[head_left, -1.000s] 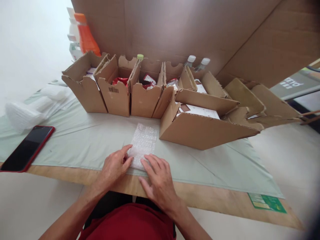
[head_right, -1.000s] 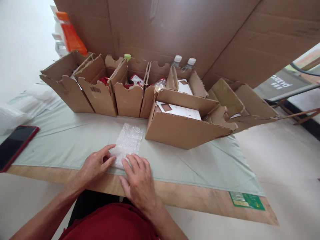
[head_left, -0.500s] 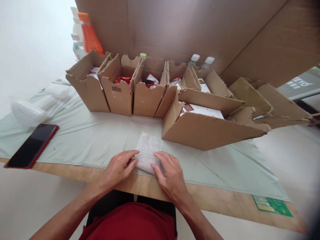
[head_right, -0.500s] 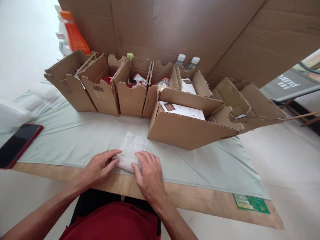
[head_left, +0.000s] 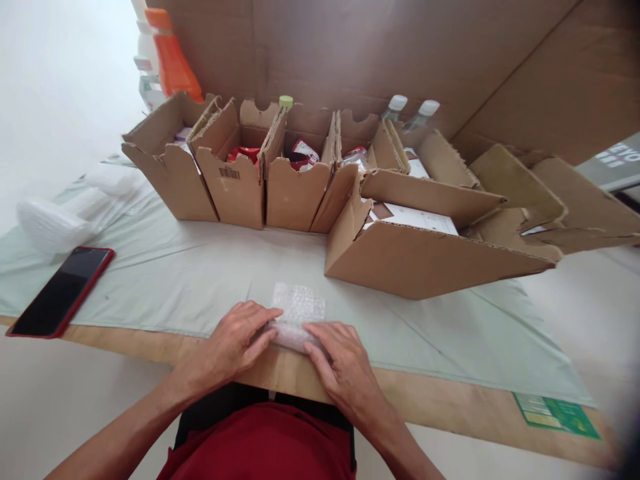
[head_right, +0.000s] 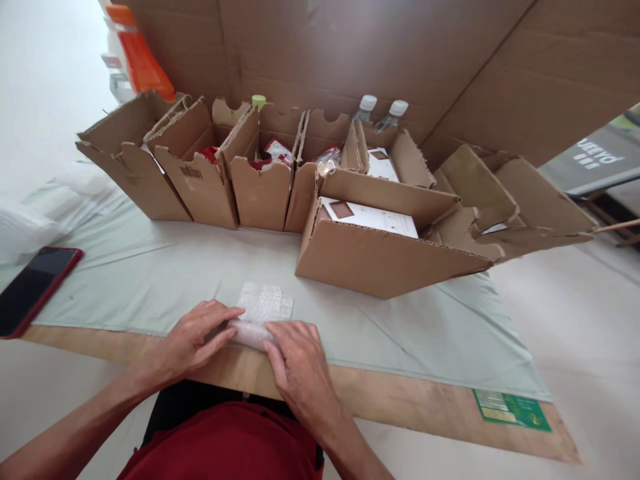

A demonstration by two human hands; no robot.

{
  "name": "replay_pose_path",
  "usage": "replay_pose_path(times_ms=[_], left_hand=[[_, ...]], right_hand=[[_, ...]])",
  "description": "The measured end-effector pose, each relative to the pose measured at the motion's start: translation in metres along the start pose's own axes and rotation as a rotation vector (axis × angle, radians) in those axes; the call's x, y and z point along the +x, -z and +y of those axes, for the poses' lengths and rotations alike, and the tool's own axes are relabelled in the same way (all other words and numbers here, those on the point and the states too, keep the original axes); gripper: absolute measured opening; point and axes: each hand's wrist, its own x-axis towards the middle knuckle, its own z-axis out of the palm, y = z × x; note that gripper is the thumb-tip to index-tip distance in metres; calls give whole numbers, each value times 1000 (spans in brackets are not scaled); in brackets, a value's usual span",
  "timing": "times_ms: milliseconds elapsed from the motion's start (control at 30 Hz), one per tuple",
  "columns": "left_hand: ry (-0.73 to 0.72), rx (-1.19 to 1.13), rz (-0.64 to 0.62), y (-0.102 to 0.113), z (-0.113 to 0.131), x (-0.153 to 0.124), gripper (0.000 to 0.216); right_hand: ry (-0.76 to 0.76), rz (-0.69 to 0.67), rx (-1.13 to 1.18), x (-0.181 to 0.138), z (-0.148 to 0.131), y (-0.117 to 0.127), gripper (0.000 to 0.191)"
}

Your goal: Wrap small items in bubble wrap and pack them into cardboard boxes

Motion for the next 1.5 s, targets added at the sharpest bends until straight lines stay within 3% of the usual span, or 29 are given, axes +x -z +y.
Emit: replay_pose_path(times_ms=[100,267,333,433,500,633,733,800,833,900,1000,1100,1167,1233,1300,1400,1500], left_hand=[[81,47,66,-8,-7,15,28],[179,56,176,-14,-10,20,29],[294,-101,234,-15,-3,10,34],[530,-559,315,-20,14,-4,49],[594,-831,307,-27,26,-7,59],[589,-1056,267,-34,43,1,63],[553,-939,199,-29,52,1,67],[488,-808,99,-25,56,-2,66],[450,-756,65,-24,57,-4,66],[391,-714,46,-26,58,-8,67],[354,-831,33,-38,57,-11,79],[361,-897,-72,-55,54,-13,78],[343,-802,-107,-62,54,-12,72],[276,-695,-135,-64,55,-8,69],[208,-680,-160,-61,56,0,70],[241,-756,-72,-55,51,15,78],[344,-786,66,-57,36,29,77]], right_hand=[[51,88,-181,0,-3,1,30],[93,-73,-171,24,4,-10,25],[16,-18,-79,33,9,-13,21],[-111,79,60,35,8,-13,21],[-176,74,206,29,1,-13,20],[-212,81,310,12,-11,-9,19],[-231,112,338,6,-12,5,37],[-259,31,457,6,-12,19,60],[-270,-10,503,7,-13,26,60],[-291,-54,544,9,-17,38,38],[-298,-31,594,9,-20,51,2],[-306,-67,590,6,-17,59,15],[-311,-168,486,3,-13,66,26],[-295,-272,358,3,-10,78,21],[-273,-290,279,5,-6,97,18],[-283,-72,281,9,7,143,13],[-317,418,284,16,32,201,13]])
